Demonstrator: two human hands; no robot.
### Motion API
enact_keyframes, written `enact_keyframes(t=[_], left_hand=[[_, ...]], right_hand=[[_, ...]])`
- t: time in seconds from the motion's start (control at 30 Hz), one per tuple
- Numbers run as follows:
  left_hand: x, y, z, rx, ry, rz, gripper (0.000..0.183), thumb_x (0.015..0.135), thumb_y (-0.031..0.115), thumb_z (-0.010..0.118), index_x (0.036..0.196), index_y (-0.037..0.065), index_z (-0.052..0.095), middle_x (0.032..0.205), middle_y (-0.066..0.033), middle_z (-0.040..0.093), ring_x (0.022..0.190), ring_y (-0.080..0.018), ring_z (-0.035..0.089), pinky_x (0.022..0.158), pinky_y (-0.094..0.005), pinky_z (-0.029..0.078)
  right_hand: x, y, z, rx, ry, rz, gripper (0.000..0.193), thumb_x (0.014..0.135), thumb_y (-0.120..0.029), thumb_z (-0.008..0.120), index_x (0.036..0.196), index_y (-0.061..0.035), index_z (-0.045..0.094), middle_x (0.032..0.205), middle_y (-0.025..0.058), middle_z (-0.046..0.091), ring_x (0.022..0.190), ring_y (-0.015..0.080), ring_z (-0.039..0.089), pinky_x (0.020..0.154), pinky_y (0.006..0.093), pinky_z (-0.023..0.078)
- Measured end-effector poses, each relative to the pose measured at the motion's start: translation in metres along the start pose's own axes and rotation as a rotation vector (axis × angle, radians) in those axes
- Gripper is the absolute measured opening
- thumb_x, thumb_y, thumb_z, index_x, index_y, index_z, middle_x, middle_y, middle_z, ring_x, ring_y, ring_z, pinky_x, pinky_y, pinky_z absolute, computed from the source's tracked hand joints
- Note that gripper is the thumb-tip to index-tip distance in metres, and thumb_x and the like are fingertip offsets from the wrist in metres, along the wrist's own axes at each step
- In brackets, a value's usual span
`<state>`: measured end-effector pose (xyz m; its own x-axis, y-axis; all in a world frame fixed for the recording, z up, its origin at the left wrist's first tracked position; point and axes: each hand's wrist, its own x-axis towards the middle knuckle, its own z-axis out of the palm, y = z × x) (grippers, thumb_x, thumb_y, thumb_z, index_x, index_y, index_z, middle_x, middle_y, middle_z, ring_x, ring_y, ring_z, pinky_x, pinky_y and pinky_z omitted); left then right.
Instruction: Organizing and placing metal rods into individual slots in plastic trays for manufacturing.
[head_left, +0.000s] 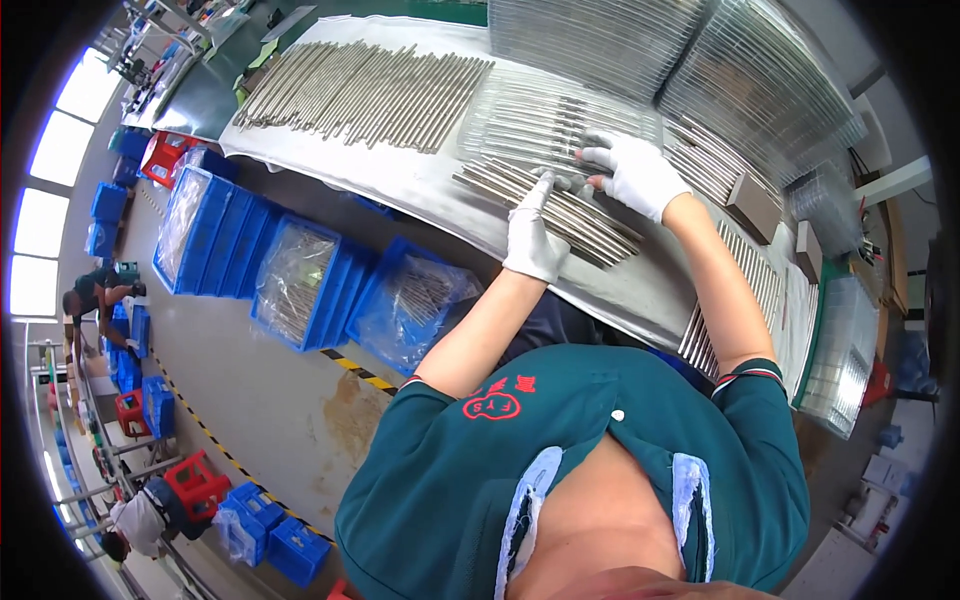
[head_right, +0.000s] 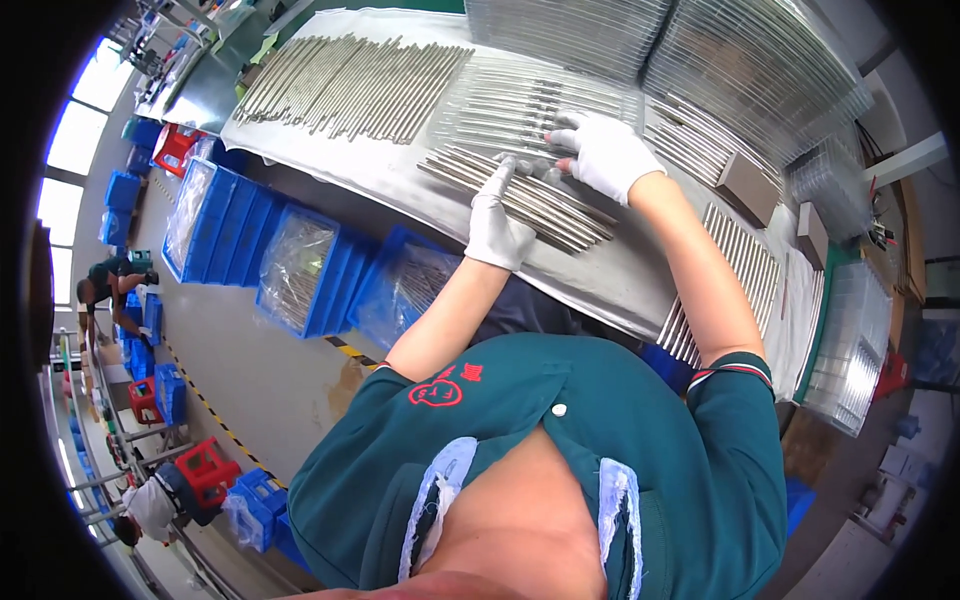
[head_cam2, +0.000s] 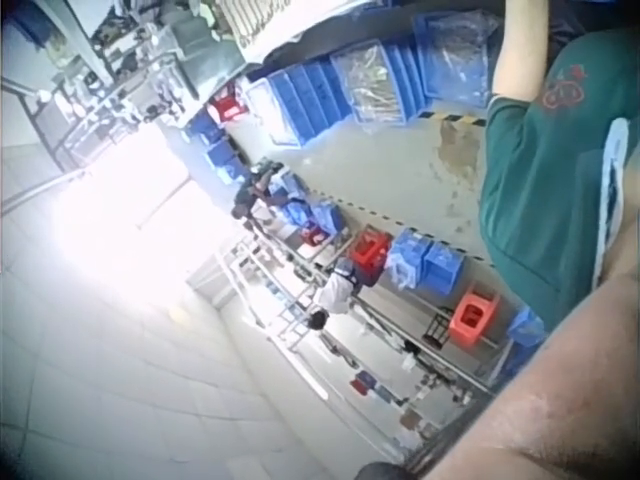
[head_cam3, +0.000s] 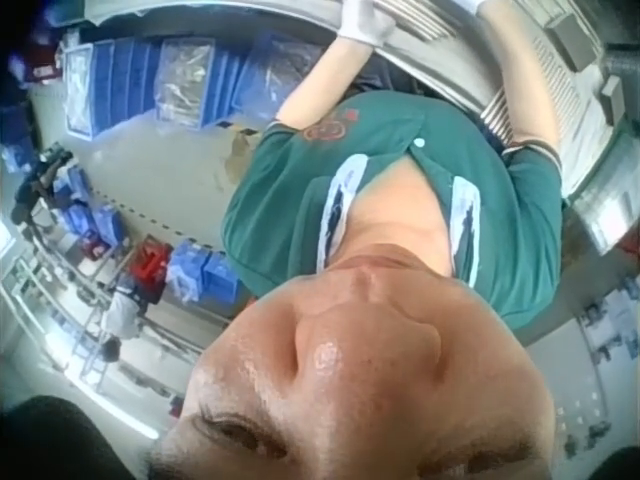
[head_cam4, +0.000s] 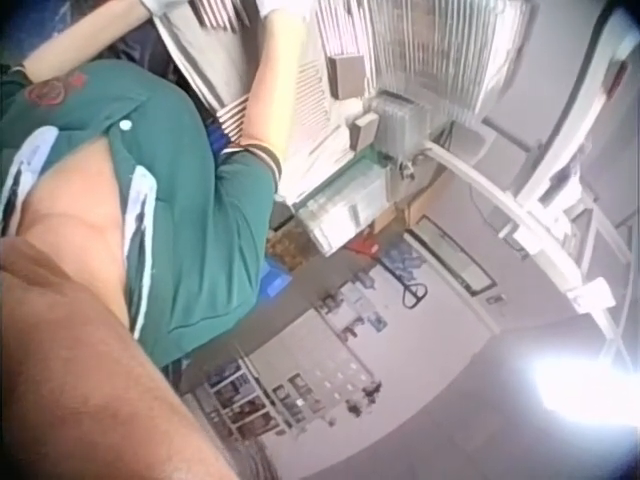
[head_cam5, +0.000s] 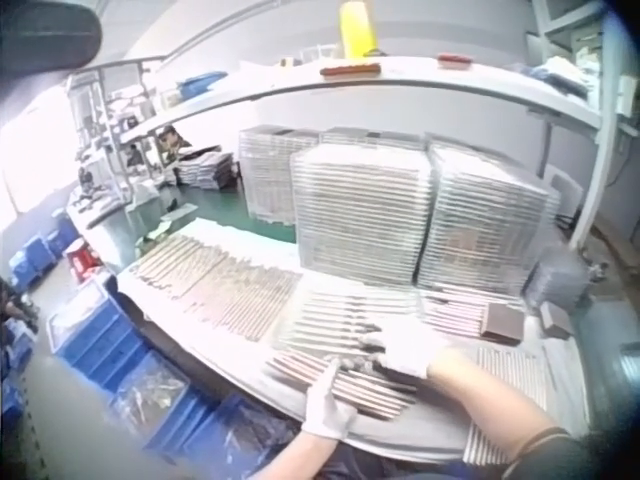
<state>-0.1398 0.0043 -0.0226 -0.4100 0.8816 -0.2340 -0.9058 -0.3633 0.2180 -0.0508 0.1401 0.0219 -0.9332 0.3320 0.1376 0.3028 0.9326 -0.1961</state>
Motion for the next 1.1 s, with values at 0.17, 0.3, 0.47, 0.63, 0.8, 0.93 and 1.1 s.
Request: enact_keyframes(t=[0.17,0.3,0.47,0.63,0.8,0.93,1.1], left_hand=[[0.003,0.004,-0.008,-0.07,0.031,0.052,0.007,0.088,0.014,0.05,0.087,0.007,0.052,0.074,-0.0036,0.054,0.078,-0.0177,0.054,0.076,-0.0331,0.047],[0.002,0.004,-0.005,-0.089,0.013,0.037,0.012,0.089,0.017,0.049,0.086,0.005,0.051,0.076,-0.005,0.054,0.083,-0.0203,0.055,0.083,-0.038,0.046],[-0.002,0.003,-0.001,-0.106,0.005,0.059,0.012,0.09,0.017,0.047,0.097,0.008,0.049,0.085,-0.006,0.053,0.093,-0.0232,0.054,0.091,-0.0429,0.044],[0.007,0.007,-0.007,-0.082,-0.055,-0.01,0.032,0.09,0.022,0.049,0.116,0.004,0.046,0.105,-0.0121,0.056,0.097,-0.0246,0.054,0.088,-0.0389,0.044],[0.006,0.004,-0.012,-0.044,0.016,0.016,0.035,0.09,0.025,0.05,0.115,0.0,0.046,0.11,-0.0121,0.054,0.1,-0.025,0.053,0.089,-0.0382,0.044],[0.007,0.0,-0.01,-0.107,0.038,0.024,0.025,0.09,0.021,0.049,0.111,0.008,0.049,0.1,-0.0083,0.054,0.098,-0.025,0.053,0.093,-0.043,0.042],[0.009,-0.001,-0.013,-0.121,-0.035,0.022,0.013,0.091,0.013,0.046,0.102,0.01,0.05,0.092,-0.0073,0.054,0.097,-0.0245,0.054,0.089,-0.0419,0.043]], right_hand=[[-0.01,-0.031,-0.029,0.371,-0.228,0.274,0.055,0.078,-0.053,0.053,0.105,-0.0051,0.058,0.095,0.0163,0.062,0.091,0.0322,0.058,0.079,0.0366,0.045],[-0.021,-0.026,-0.007,0.475,-0.488,0.232,0.075,0.072,-0.063,0.055,0.104,0.0052,0.053,0.085,0.0222,0.061,0.081,0.0306,0.059,0.074,0.0366,0.044],[-0.019,-0.028,-0.011,0.582,-0.699,0.261,0.066,0.072,-0.059,0.058,0.094,0.004,0.059,0.075,0.0166,0.06,0.067,0.0242,0.055,0.067,0.0343,0.044],[-0.019,-0.026,-0.013,0.246,-0.32,0.214,0.052,0.077,-0.048,0.056,0.097,-0.0003,0.06,0.085,0.0199,0.061,0.08,0.0332,0.058,0.072,0.04,0.044],[-0.012,-0.031,-0.031,0.092,-0.204,0.318,0.042,0.081,-0.043,0.053,0.097,-0.0047,0.057,0.09,0.0185,0.061,0.085,0.0336,0.059,0.072,0.0415,0.045],[-0.011,-0.014,-0.025,0.164,0.029,0.331,0.043,0.081,-0.042,0.054,0.095,-0.0011,0.055,0.088,0.0195,0.061,0.086,0.0358,0.057,0.073,0.0415,0.044],[0.0,-0.004,-0.03,0.088,-0.051,0.382,0.045,0.082,-0.043,0.052,0.099,-0.001,0.056,0.09,0.0207,0.061,0.088,0.0358,0.057,0.075,0.0425,0.044]])
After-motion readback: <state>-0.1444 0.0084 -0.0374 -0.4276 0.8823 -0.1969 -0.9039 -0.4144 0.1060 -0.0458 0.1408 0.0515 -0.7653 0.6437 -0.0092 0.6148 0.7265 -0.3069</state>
